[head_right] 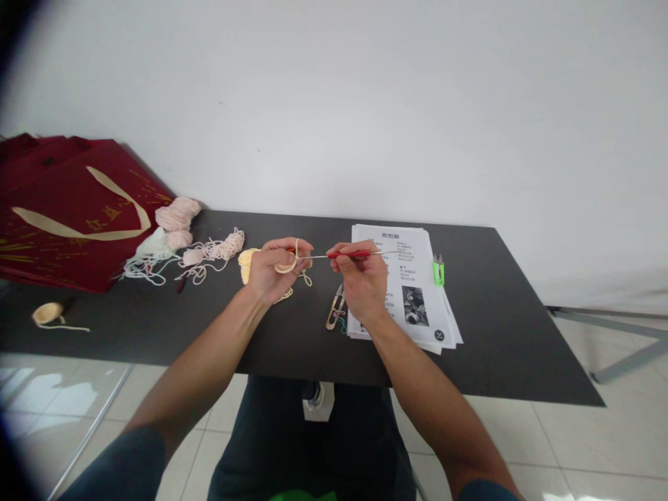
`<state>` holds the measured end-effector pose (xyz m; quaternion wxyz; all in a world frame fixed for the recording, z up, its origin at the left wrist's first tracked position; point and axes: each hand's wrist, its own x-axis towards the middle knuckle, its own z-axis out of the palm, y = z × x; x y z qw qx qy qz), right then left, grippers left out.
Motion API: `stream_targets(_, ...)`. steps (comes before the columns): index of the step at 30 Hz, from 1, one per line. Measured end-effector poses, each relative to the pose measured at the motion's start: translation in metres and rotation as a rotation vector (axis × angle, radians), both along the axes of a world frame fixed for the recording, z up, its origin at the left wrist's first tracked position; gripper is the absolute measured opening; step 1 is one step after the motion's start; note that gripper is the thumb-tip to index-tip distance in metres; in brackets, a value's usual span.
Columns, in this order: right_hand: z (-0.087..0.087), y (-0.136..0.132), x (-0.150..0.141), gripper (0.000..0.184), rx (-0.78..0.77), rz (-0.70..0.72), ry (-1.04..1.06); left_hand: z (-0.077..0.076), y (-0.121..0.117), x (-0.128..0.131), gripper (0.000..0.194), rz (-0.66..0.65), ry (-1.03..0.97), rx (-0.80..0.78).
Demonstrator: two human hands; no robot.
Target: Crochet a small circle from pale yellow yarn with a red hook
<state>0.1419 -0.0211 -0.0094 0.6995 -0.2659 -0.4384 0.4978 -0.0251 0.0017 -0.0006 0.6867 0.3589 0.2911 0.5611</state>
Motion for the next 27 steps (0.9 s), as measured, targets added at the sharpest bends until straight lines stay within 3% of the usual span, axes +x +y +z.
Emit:
stream_targets(3,0.001,0.003,0.002,0.026,-0.103,0.073,0.052,0.000,0.000,-0.002,0.023,-0.032,-0.012,0.017)
stream_targets(9,-0.007,0.006,-0.001,0.025,-0.304,0.173,0.179,-0.004,-0.002,0.000,0.028,0.047,0.162,0.149)
stream_targets(15,-0.010,0.005,-0.008,0.023,-0.323,0.116,0.196,-0.009,-0.001,0.004,0.032,0.158,0.292,0.154)
stream_targets(23,-0.009,-0.002,-0.018,0.020,-0.309,0.067,0.184,-0.005,-0.006,0.010,0.065,0.237,0.271,0.144)
stream_targets(27,-0.011,-0.002,-0.019,0.019,-0.298,0.038,0.140,-0.004,-0.008,0.013,0.071,0.251,0.273,0.141)
